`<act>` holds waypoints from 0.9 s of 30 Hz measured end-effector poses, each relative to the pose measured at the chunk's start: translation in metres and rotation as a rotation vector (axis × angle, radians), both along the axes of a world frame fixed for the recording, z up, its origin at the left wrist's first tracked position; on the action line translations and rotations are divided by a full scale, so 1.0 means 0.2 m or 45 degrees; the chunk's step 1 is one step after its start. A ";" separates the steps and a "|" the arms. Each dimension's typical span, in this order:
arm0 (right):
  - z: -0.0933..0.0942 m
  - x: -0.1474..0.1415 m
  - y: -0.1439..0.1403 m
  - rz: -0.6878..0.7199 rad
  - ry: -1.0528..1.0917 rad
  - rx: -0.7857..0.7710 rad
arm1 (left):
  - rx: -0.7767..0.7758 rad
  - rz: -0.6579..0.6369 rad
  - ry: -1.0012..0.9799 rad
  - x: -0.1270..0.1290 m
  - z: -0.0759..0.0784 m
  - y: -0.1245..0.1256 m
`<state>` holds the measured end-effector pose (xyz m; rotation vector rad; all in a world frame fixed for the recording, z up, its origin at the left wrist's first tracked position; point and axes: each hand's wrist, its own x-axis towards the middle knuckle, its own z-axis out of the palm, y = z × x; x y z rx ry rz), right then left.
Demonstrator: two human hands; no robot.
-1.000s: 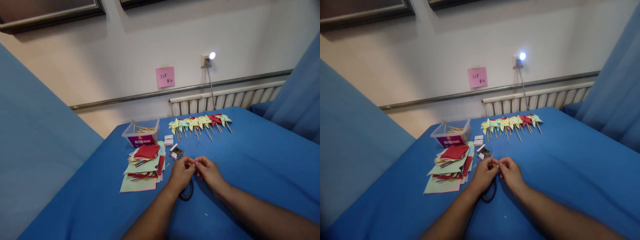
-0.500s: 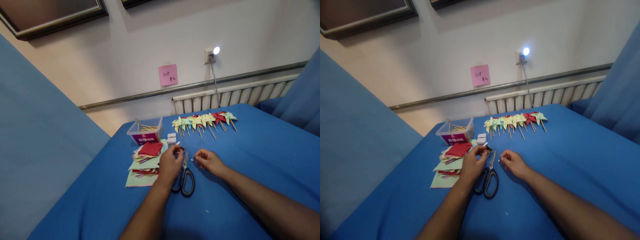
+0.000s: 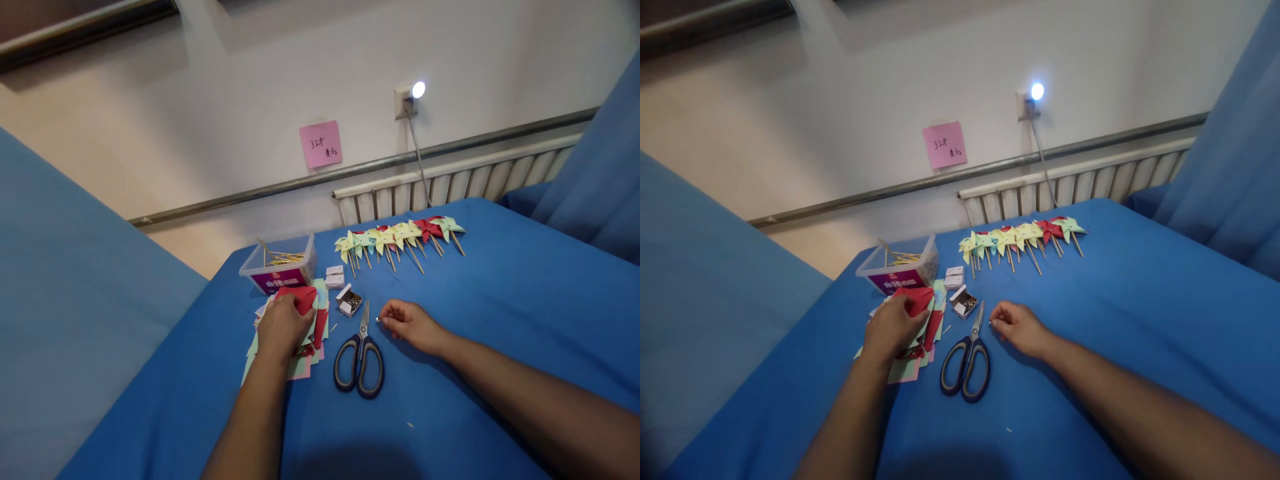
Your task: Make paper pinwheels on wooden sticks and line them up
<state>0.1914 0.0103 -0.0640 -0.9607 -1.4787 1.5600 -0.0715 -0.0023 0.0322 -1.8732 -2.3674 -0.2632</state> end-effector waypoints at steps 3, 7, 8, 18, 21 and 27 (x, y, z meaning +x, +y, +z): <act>-0.01 0.00 0.00 0.008 -0.035 0.021 | -0.031 0.017 -0.040 0.00 0.02 0.00; -0.01 0.01 -0.01 0.016 -0.060 0.027 | -0.032 0.057 -0.236 -0.04 0.02 0.01; -0.01 0.01 -0.02 0.016 -0.063 0.028 | -0.031 0.061 -0.295 -0.06 0.02 0.01; 0.04 0.04 0.01 -0.200 0.065 -0.118 | 0.078 0.062 -0.628 -0.12 0.00 0.04; 0.05 0.04 0.01 -0.215 0.083 -0.133 | 0.087 0.104 -0.667 -0.14 -0.01 0.05; 0.06 0.03 -0.01 -0.122 0.024 -0.087 | 0.080 0.065 -0.700 -0.15 -0.01 0.04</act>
